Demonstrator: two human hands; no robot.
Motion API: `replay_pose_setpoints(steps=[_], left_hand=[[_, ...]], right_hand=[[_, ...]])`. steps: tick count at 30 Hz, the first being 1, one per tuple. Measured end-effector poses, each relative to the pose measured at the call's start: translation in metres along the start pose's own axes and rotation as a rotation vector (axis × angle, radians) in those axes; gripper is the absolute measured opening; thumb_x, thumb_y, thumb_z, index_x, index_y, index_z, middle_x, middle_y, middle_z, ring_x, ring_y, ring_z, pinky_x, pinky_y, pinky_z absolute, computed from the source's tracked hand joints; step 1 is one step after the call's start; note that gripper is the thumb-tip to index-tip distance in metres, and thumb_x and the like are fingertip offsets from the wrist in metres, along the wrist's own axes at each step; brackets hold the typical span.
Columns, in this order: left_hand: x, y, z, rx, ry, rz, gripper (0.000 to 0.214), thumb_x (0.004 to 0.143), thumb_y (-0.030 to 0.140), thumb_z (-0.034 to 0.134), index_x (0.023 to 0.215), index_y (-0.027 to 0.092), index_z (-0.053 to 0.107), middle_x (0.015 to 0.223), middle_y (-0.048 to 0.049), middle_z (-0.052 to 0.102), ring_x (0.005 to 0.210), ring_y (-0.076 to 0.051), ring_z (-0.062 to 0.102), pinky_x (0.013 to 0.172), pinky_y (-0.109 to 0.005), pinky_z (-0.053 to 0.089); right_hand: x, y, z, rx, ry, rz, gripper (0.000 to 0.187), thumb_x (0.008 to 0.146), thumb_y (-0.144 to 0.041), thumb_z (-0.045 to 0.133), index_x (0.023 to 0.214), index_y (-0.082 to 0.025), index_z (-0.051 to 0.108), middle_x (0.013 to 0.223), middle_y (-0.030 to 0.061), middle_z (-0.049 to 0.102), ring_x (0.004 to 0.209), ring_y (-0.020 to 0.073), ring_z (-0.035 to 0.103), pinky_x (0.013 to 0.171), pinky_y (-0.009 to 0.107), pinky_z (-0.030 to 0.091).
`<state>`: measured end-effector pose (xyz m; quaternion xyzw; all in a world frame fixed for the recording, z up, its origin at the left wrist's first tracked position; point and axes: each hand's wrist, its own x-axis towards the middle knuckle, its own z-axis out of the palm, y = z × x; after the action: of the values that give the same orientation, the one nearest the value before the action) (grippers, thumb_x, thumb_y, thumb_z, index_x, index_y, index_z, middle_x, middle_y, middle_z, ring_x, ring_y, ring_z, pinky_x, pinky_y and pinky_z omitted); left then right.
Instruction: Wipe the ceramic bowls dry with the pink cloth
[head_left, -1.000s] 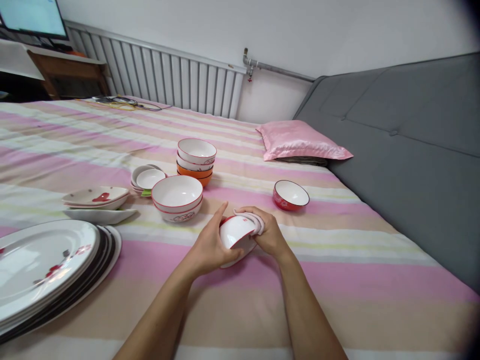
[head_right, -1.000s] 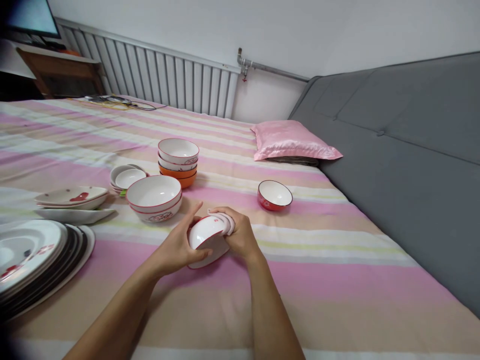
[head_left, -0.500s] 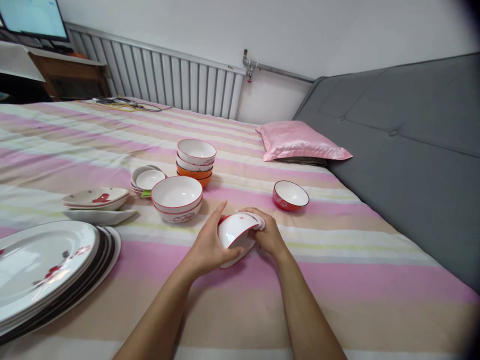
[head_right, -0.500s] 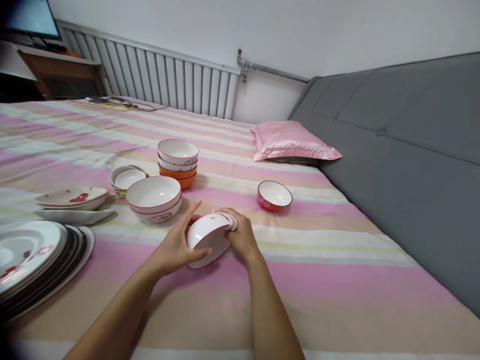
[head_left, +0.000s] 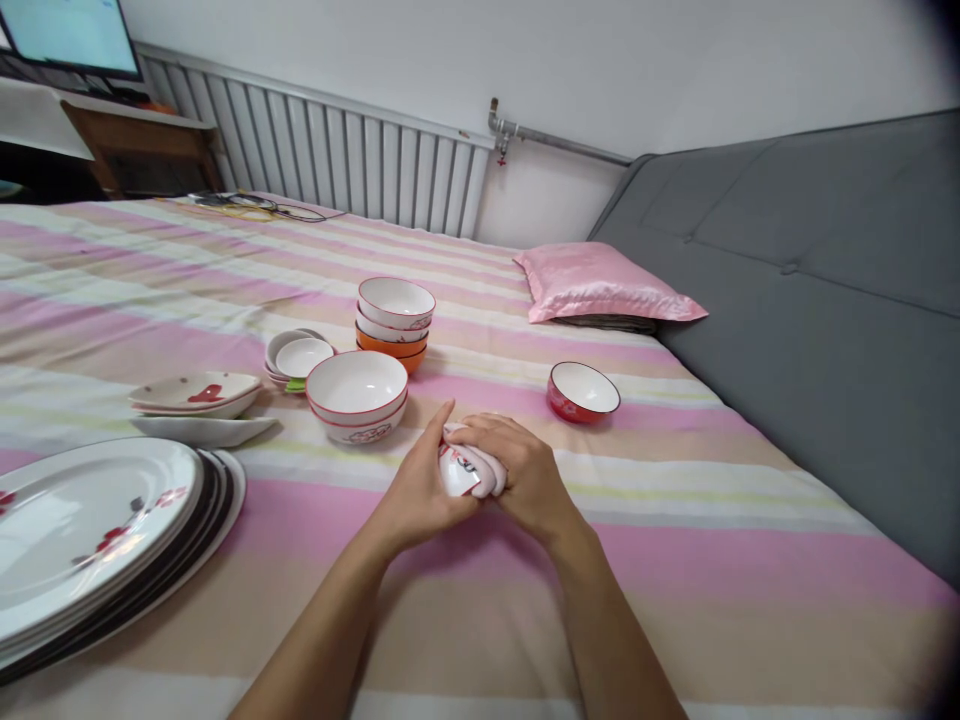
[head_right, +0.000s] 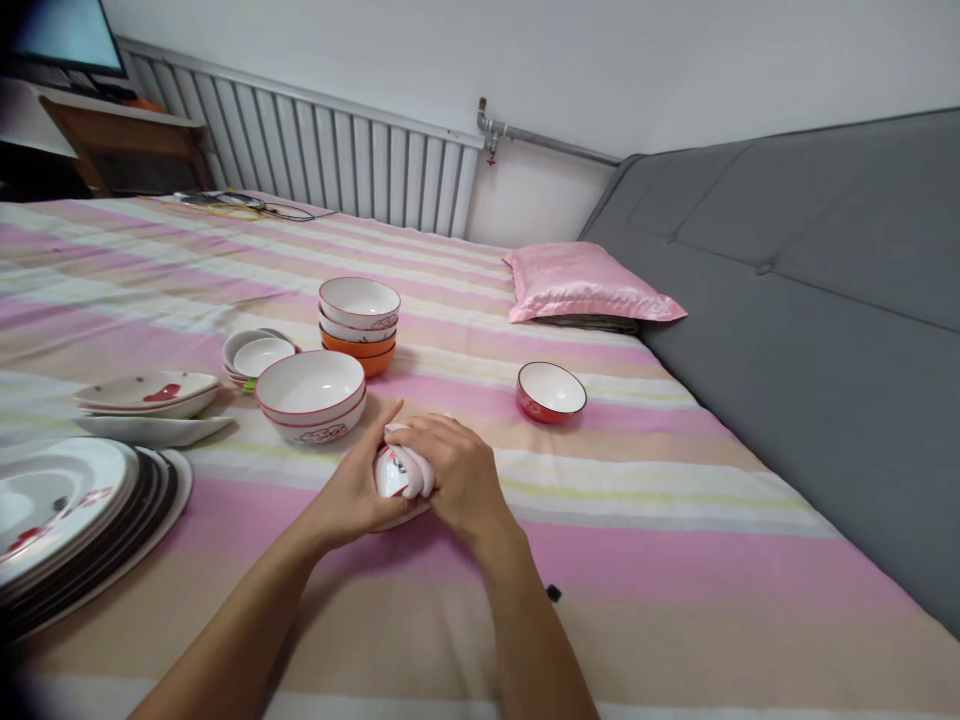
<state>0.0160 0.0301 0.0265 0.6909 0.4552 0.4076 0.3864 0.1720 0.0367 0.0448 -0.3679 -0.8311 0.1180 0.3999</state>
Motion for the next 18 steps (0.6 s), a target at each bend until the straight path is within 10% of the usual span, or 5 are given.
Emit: replay_pose_setpoints(steps=[18], left_hand=[[0.002,0.008,0.0,-0.095,-0.018,-0.071,0.105,0.058,0.026,0.072,0.146,0.011,0.018,0.126,-0.0163,0.056,0.107,-0.028,0.058,0.093,-0.041,0.046]], right_hand=[[-0.009,0.041,0.009,0.612,0.017,0.254,0.058,0.056,-0.003,0.05,0.109,-0.022,0.065,0.113,0.003,0.067,0.104,0.0203,0.062,0.091,0.031,0.048]])
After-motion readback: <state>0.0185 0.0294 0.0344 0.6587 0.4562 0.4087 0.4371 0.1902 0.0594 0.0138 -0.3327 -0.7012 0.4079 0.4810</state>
